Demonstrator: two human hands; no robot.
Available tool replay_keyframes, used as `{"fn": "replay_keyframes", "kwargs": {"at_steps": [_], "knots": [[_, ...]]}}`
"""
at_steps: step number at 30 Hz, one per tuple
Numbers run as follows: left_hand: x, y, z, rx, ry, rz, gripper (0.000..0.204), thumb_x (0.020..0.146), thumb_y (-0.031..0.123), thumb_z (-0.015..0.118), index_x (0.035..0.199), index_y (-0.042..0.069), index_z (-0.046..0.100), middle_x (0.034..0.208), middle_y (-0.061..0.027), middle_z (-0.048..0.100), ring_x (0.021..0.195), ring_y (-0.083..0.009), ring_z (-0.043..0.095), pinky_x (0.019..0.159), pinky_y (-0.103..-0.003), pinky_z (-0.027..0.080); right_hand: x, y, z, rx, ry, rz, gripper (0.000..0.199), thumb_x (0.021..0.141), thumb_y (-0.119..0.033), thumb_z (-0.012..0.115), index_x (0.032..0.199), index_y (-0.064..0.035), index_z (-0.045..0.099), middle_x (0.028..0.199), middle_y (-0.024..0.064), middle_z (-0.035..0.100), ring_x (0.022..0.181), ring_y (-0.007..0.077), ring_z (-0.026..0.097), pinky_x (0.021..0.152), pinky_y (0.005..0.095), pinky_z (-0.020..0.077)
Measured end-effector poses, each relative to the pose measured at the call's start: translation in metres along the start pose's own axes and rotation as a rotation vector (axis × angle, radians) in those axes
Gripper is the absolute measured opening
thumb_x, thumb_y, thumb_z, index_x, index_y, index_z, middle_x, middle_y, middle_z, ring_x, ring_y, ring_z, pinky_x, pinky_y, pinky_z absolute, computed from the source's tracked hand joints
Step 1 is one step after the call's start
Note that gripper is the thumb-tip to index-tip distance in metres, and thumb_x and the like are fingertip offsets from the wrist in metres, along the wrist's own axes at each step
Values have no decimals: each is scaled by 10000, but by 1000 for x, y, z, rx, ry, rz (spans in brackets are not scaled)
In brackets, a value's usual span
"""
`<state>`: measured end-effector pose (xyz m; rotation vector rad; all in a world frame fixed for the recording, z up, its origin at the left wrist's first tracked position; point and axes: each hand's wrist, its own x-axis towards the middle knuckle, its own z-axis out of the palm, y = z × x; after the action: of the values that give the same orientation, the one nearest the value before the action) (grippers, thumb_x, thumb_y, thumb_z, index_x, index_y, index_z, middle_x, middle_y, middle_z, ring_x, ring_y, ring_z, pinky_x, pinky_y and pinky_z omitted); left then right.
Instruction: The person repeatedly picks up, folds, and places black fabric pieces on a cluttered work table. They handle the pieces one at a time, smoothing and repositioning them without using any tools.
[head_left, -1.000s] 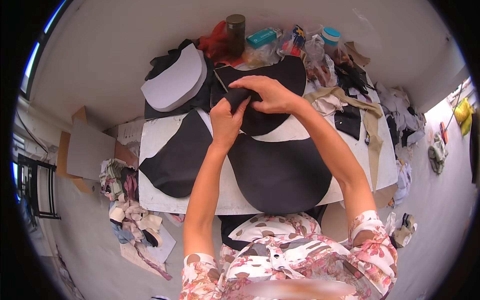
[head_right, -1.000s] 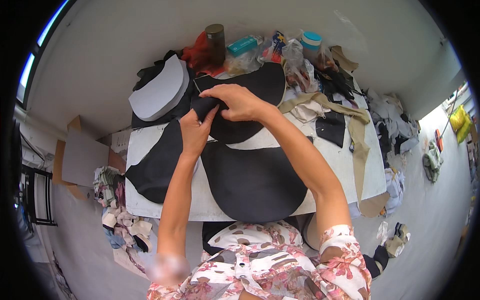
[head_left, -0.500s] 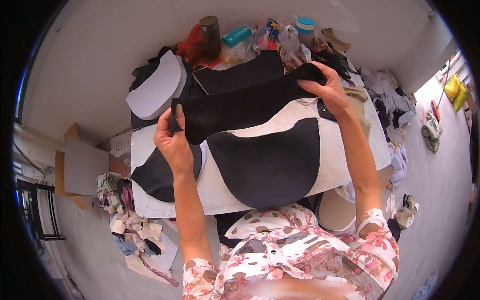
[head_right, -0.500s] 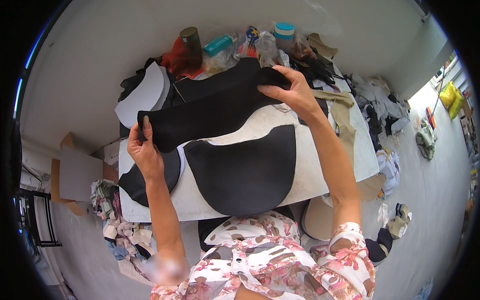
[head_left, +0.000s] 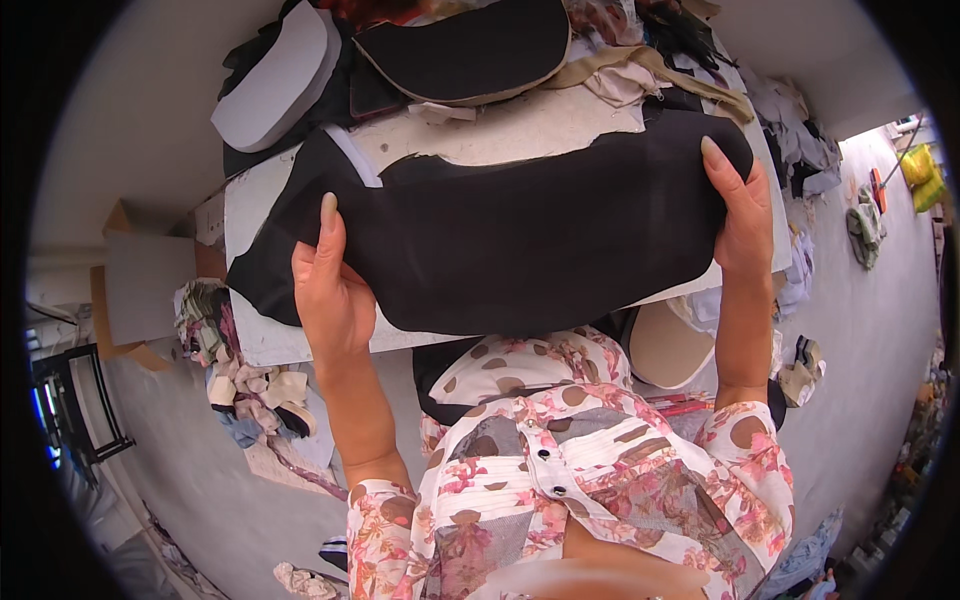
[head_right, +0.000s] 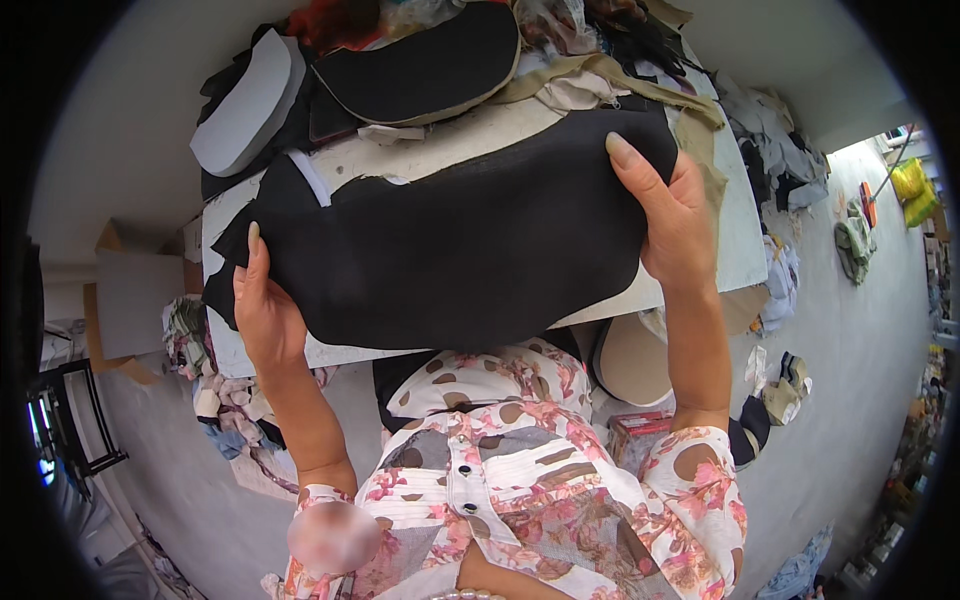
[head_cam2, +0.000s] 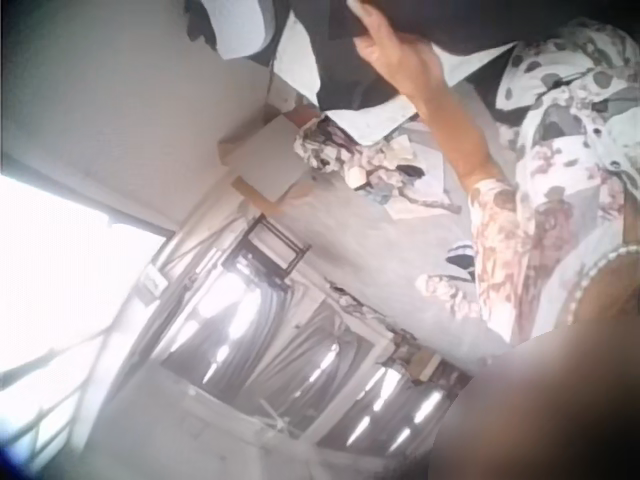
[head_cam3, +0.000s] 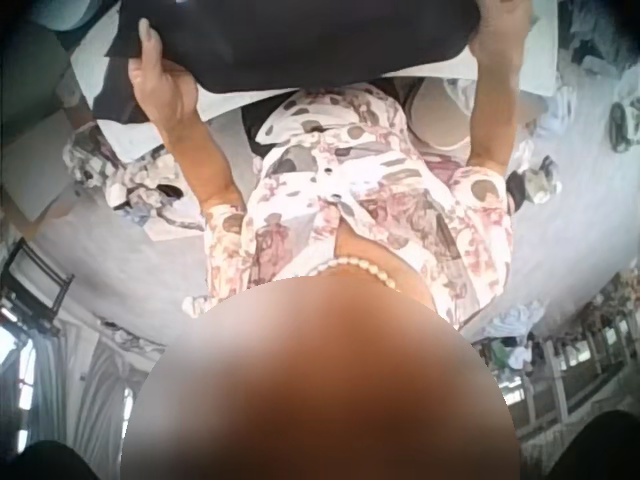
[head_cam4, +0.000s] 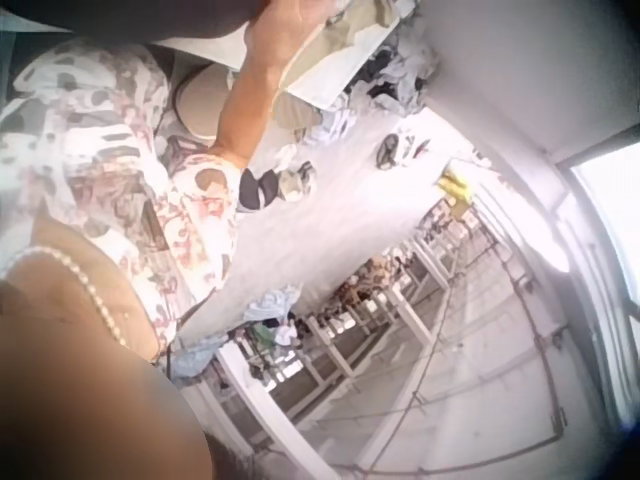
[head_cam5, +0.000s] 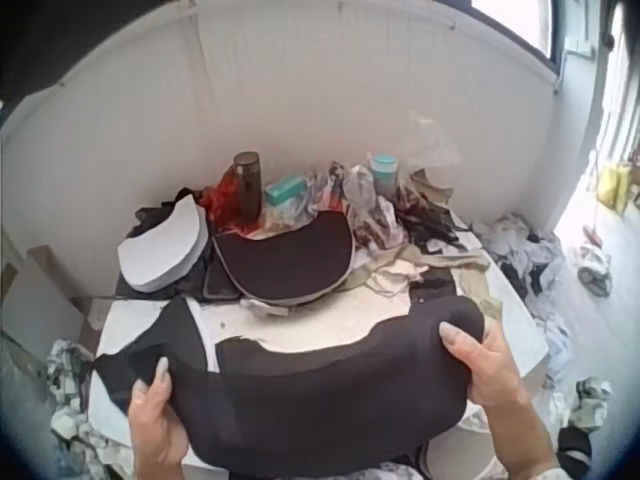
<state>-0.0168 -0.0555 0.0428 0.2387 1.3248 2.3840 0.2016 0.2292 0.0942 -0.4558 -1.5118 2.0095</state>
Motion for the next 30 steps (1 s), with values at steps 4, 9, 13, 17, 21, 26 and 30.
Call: {"fn": "replay_keyframes", "kwargs": {"at_steps": [4, 9, 13, 17, 21, 26, 30], "knots": [[0, -7, 3, 62, -78, -113, 179, 994, 122, 532, 1090, -27, 554, 1316, -144, 563, 1169, -162, 566, 1030, -318, 459, -12, 25, -4, -2, 66, 39, 242, 949, -168, 618, 1104, 18, 629, 1003, 63, 681, 881, 116, 653, 794, 251, 535], [22, -35, 9, 81, -70, -199, 234, 981, 125, 568, 1152, -36, 571, 1117, -120, 651, 1004, -153, 642, 888, -263, 520, -6, 60, -14, -119, 89, 74, 249, 963, -206, 610, 1075, 14, 641, 977, 30, 676, 867, 83, 625, 788, 237, 512], [36, -55, 10, 301, -61, -252, 220, 953, 224, 636, 1001, 10, 645, 831, 0, 653, 684, -58, 603, 560, -175, 455, 3, 76, -22, -325, 61, 59, 269, 973, -234, 596, 1068, 13, 649, 949, 7, 668, 842, 71, 592, 767, 233, 486], [38, -56, 20, 704, -81, -85, 282, 925, 277, 677, 896, -3, 687, 659, 47, 583, 520, -20, 467, 442, -200, 343, 13, 84, -30, -523, 77, 3, 264, 960, -209, 604, 1074, 25, 647, 943, 14, 675, 845, 87, 591, 776, 247, 483], [42, -50, 20, 855, -77, -140, 304, 907, 293, 694, 890, -10, 682, 573, 32, 559, 421, -33, 449, 384, -220, 330, 20, 92, -37, -600, 105, -30, 262, 948, -194, 615, 1082, 29, 641, 922, 23, 682, 830, 93, 595, 766, 255, 492], [47, -52, 16, 922, -74, -110, 307, 892, 299, 709, 885, -6, 680, 503, 34, 513, 365, -47, 428, 353, -224, 312, 26, 99, -37, -765, 154, -125, 251, 912, -198, 652, 1052, 10, 641, 839, 108, 699, 716, 173, 645, 680, 293, 503], [50, -56, 12, 940, -78, -118, 306, 885, 303, 718, 897, -1, 681, 504, 34, 516, 363, -47, 427, 352, -219, 309, 29, 94, -38, -1160, 151, -108, 309, 875, -230, 692, 1079, -12, 617, 751, 148, 671, 633, 293, 637, 622, 342, 497]]}}
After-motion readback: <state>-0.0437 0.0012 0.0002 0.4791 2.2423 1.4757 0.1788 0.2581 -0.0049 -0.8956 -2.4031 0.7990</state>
